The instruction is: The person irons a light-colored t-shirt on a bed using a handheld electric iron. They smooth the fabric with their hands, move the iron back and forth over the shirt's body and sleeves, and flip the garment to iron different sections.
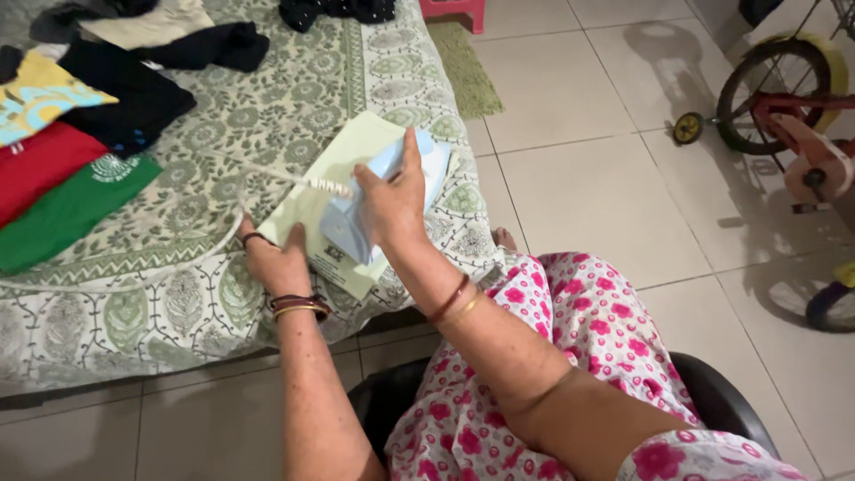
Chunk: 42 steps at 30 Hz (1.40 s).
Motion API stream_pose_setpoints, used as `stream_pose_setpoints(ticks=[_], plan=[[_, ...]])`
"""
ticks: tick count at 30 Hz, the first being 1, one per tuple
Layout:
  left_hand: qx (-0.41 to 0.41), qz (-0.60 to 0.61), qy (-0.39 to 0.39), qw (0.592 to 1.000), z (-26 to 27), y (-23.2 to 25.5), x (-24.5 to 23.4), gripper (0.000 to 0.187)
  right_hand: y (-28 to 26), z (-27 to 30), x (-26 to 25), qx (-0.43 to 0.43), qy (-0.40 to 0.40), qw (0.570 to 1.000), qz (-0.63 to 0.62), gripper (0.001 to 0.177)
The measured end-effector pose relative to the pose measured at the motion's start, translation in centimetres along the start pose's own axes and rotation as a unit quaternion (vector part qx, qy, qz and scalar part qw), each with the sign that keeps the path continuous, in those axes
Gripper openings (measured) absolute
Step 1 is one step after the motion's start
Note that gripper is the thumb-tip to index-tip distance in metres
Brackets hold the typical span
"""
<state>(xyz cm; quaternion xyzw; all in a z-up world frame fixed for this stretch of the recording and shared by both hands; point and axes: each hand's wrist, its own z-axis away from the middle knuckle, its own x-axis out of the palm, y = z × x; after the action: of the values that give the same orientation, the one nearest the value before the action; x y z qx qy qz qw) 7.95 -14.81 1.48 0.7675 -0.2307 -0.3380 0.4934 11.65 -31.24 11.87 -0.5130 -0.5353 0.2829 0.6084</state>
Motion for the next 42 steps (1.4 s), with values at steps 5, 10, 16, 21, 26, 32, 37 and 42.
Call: stream_pose_setpoints(ticks=[5,10,16,21,26,32,37,42], plan=[[0.068,0.005,0.011,0.998,-0.2,-2.3,0.4,0.082,-1.1,0.0,1.2,-0.005,0.041,0.999,0.033,0.094],[0.02,0.033,-0.004,0.999,-0.6,-3.0,0.7,0.082,-1.0,1.8,0.8,-0.048,0.053,0.997,0.03,0.096],[-0.044,0.019,-0.025,0.999,-0.3,-0.7,0.1,0.081,-1.6,-1.0,-0.5,-0.048,0.103,0.993,0.026,0.095],[-0.021,0.038,-0.012,0.999,-0.4,-0.4,0.4,0.078,-0.5,-0.6,-1.3,-0.019,0.073,0.996,-0.042,0.096],[0.02,0.03,-0.009,0.999,-0.3,-1.4,0.2,0.079,-0.5,-2.4,-2.4,0.014,0.078,0.996,-0.042,0.097],[0.04,-0.028,0.017,0.999,-1.1,-2.2,1.0,0.074,-2.7,-0.2,-1.9,0.044,-0.059,0.997,0.003,0.085],[0.053,0.001,0.017,0.998,-0.8,-4.1,1.5,0.063,-1.0,-1.1,0.3,0.085,-0.148,0.982,0.081,0.081],[0.031,0.004,0.021,0.999,-1.1,-4.6,1.9,0.043,1.7,-6.0,1.0,0.133,-0.209,0.968,0.027,0.08]])
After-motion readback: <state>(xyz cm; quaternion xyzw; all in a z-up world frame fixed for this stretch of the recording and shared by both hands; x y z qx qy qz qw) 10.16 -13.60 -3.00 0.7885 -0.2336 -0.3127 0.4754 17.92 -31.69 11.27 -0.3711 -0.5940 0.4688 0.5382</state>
